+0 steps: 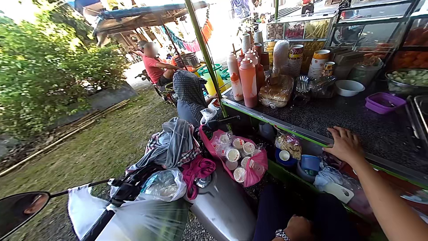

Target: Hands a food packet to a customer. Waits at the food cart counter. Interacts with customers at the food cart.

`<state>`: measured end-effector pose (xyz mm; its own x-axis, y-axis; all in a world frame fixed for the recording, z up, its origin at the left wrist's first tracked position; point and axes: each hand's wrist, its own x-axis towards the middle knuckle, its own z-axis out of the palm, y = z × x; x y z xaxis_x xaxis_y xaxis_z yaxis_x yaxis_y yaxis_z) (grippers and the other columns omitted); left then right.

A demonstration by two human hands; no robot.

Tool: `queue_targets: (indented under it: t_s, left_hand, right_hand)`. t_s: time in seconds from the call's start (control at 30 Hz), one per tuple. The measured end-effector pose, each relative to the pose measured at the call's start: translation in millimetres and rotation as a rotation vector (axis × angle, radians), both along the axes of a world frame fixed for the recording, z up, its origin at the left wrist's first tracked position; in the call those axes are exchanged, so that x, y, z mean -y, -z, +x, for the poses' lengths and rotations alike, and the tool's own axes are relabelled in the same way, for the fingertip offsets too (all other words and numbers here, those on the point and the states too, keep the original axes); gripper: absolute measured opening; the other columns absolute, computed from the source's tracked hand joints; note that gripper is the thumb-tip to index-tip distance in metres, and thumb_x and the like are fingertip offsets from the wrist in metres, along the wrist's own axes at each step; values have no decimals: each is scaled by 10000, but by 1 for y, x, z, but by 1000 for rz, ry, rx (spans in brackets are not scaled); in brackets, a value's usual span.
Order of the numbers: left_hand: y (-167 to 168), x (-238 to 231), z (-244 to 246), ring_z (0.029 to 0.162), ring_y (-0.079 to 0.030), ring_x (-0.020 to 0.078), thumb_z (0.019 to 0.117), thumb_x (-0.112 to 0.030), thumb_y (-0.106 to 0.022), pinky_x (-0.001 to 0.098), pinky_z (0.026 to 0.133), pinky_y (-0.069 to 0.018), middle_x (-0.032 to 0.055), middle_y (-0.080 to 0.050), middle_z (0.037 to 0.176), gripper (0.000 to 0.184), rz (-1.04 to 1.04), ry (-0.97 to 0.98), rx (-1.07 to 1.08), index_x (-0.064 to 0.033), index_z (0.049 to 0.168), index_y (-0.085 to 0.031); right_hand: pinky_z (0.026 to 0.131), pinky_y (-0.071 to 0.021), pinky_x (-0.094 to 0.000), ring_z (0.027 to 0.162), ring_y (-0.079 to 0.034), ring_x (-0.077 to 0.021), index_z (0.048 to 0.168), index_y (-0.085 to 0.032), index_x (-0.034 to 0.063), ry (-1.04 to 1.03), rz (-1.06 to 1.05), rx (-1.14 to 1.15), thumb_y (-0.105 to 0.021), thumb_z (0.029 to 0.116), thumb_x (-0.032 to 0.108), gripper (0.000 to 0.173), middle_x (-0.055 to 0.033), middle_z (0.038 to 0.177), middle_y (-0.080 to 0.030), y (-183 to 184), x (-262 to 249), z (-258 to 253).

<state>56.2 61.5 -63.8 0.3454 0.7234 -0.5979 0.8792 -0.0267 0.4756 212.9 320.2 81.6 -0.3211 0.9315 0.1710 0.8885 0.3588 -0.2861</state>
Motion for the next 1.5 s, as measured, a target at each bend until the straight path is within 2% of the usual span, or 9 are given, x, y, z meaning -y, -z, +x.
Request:
queue_targets:
  t_s: [0.23, 0.57, 1.13, 1.33, 1.5]
  left_hand:
    - [3, 0, 0, 1253, -614, 387, 1086, -343, -451, 617, 1098, -401, 223, -685, 1264, 435, 0, 10, -9, -10, 1271, -662]
    - [3, -1, 1, 1251, -613, 388, 1059, -300, -509, 625, 1089, -404, 212, -687, 1267, 383, -15, 23, -20, -22, 1267, -672]
    - [1, -3, 0, 1245, -620, 390, 1062, -331, -487, 639, 1082, -410, 210, -696, 1254, 404, -18, -3, 10, -39, 1262, -681]
    - [-3, 1, 1, 1236, -618, 401, 1051, -344, -505, 634, 1098, -393, 223, -700, 1227, 414, -39, 19, -38, -12, 1207, -698]
    - [0, 1, 1, 1238, -621, 397, 1087, -350, -420, 627, 1088, -407, 231, -692, 1236, 455, -16, 3, -28, 4, 1228, -669]
  right_hand:
    - [1165, -296, -632, 1456, -390, -428, 1502, -505, 125, 4, 19, 0, -902, 755, 364, 879, -209, 1567, -436, 2, 0, 0]
    - [1171, -293, -625, 1456, -389, -433, 1500, -506, 114, 3, 23, -8, -904, 753, 365, 883, -219, 1565, -435, 2, -1, 0]
    - [1179, -285, -615, 1472, -370, -421, 1520, -485, 131, 10, 5, 15, -890, 769, 384, 890, -203, 1584, -417, 2, -1, 0]
    - [1179, -284, -614, 1472, -374, -413, 1522, -484, 138, 12, 6, 25, -886, 772, 394, 889, -198, 1585, -417, 2, 0, -1]
    - [1179, -282, -618, 1473, -370, -419, 1521, -483, 129, 10, 7, 17, -893, 768, 381, 893, -207, 1583, -417, 2, -1, 0]
